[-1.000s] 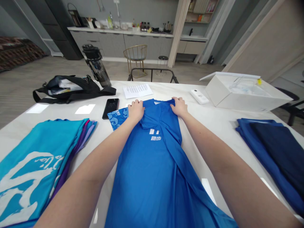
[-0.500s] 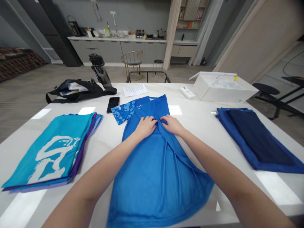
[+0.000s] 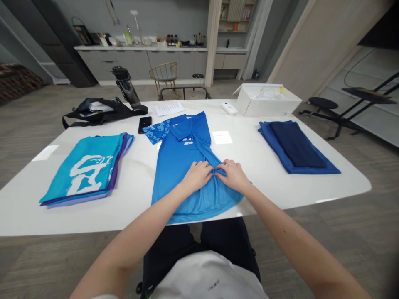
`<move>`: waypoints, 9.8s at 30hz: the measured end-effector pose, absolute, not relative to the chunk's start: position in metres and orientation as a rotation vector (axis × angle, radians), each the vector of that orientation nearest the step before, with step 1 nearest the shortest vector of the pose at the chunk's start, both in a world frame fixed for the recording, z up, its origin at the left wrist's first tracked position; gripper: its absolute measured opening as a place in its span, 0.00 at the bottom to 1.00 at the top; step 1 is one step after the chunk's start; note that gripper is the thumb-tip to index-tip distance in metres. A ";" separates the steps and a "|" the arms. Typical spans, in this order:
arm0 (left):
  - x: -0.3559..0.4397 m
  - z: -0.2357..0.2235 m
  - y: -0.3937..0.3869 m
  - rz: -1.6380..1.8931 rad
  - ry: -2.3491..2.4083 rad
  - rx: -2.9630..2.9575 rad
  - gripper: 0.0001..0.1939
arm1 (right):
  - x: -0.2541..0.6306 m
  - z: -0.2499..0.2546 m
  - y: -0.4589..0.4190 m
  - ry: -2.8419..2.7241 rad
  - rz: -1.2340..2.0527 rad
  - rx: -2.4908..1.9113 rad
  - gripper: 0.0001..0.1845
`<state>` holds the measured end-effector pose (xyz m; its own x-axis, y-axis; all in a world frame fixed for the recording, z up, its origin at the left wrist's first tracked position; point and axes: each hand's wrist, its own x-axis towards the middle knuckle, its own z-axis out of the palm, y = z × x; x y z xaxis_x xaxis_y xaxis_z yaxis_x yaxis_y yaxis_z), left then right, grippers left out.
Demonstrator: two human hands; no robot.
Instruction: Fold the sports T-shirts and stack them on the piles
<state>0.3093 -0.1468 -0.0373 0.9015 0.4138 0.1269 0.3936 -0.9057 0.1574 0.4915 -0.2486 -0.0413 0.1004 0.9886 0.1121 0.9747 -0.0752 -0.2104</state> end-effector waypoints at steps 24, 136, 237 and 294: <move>0.332 -0.037 -0.248 0.617 0.669 2.797 0.11 | 0.469 -0.059 -0.364 -1.415 -0.079 -2.281 0.11; 0.372 -0.066 0.150 0.355 1.727 2.598 0.24 | 0.608 -0.055 0.127 -1.216 0.230 -2.370 0.26; 0.385 -0.032 0.192 0.065 1.076 2.825 0.26 | 0.576 -0.032 0.059 -1.860 0.703 -2.083 0.24; 0.397 -0.047 0.201 0.153 1.009 2.787 0.25 | 0.554 -0.048 0.024 -1.428 0.960 -1.769 0.09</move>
<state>0.3967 0.2006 -0.0469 0.7651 0.6428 0.0376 0.6250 -0.7553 0.1972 0.5541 0.0239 -0.0476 0.1339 0.9817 -0.1355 0.4967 -0.1847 -0.8481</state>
